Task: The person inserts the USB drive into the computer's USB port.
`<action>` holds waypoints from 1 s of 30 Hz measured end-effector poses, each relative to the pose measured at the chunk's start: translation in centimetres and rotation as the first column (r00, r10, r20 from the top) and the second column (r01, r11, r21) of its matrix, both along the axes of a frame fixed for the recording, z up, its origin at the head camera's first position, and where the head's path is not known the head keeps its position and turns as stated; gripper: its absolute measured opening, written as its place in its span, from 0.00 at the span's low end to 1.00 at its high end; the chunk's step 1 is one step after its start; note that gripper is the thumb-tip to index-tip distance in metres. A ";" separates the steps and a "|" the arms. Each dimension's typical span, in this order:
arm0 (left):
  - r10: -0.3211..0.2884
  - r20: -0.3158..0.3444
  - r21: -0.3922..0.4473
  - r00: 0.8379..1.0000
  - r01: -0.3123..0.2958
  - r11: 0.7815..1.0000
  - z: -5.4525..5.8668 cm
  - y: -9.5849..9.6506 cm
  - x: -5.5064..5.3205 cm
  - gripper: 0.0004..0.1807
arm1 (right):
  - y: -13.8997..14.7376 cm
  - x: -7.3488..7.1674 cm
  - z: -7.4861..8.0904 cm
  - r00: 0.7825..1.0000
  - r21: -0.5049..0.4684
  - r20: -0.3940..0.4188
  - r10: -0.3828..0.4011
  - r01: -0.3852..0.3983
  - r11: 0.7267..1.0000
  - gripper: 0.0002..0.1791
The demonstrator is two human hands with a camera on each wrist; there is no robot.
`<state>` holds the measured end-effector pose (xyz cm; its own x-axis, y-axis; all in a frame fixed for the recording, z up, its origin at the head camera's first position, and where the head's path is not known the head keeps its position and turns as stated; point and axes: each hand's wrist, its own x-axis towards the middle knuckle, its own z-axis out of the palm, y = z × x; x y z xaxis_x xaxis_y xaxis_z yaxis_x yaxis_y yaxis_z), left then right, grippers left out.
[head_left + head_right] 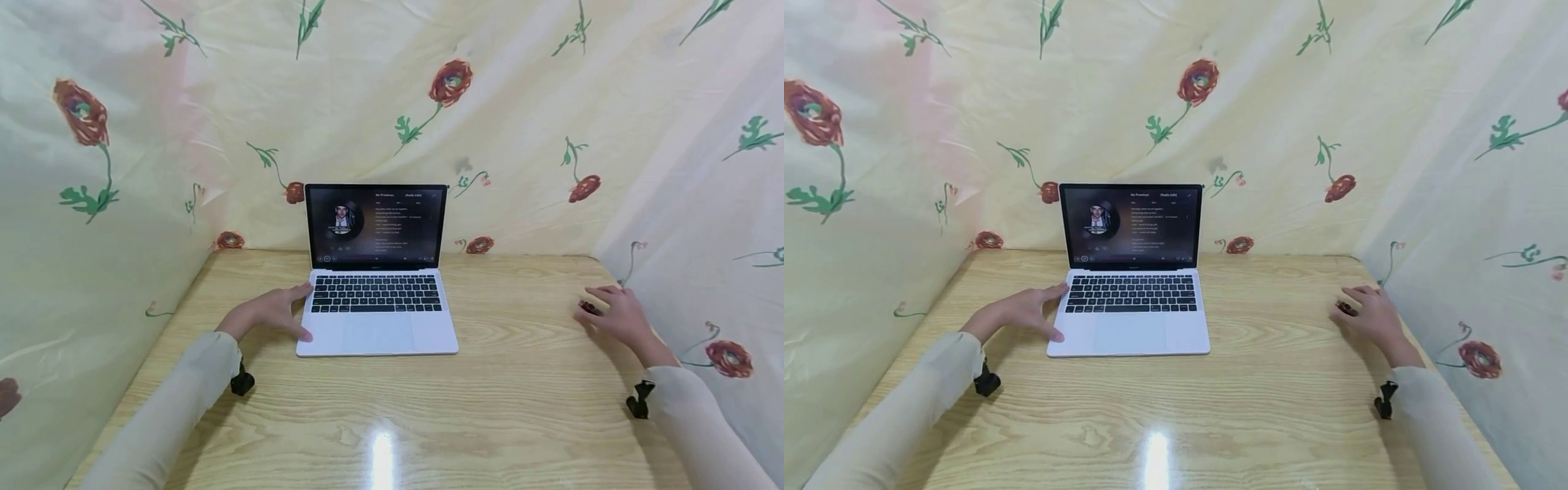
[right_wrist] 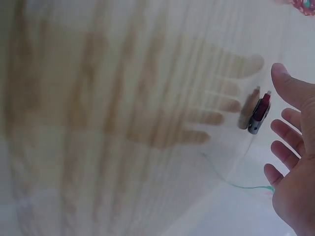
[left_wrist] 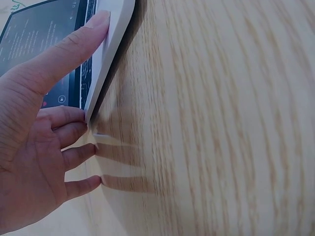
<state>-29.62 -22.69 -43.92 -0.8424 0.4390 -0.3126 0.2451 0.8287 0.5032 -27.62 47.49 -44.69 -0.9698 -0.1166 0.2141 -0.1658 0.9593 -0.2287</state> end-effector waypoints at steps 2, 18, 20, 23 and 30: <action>0.000 -0.001 0.000 1.000 0.000 1.000 0.0 0.0 0.0 0.73 | 0.2 0.1 -0.2 1.000 -0.003 0.015 -0.016 0.016 1.000 0.39; -0.008 -0.003 0.005 1.000 0.008 1.000 0.2 0.0 0.1 0.73 | 1.5 0.0 -1.5 1.000 0.035 -0.021 -0.012 0.012 0.999 0.31; -0.010 -0.006 0.002 1.000 0.010 1.000 0.2 0.0 0.1 0.73 | 1.6 0.0 -1.5 1.000 0.041 -0.014 -0.013 0.014 0.999 0.31; -0.009 -0.002 0.002 1.000 0.009 1.000 0.2 0.0 0.1 0.73 | 1.7 -0.2 -1.5 1.000 0.043 0.000 -0.008 0.008 0.999 0.31; -0.015 -0.004 0.012 1.000 0.015 1.000 -0.1 -0.2 0.0 0.73 | 2.0 -0.7 -1.2 0.998 0.023 0.047 0.039 -0.040 0.999 0.28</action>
<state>-29.57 -22.85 -44.01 -0.8369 0.4550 -0.3043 0.2591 0.8190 0.5119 -28.31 49.53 -45.84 -0.9732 -0.1597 0.1655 -0.1935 0.9573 -0.2145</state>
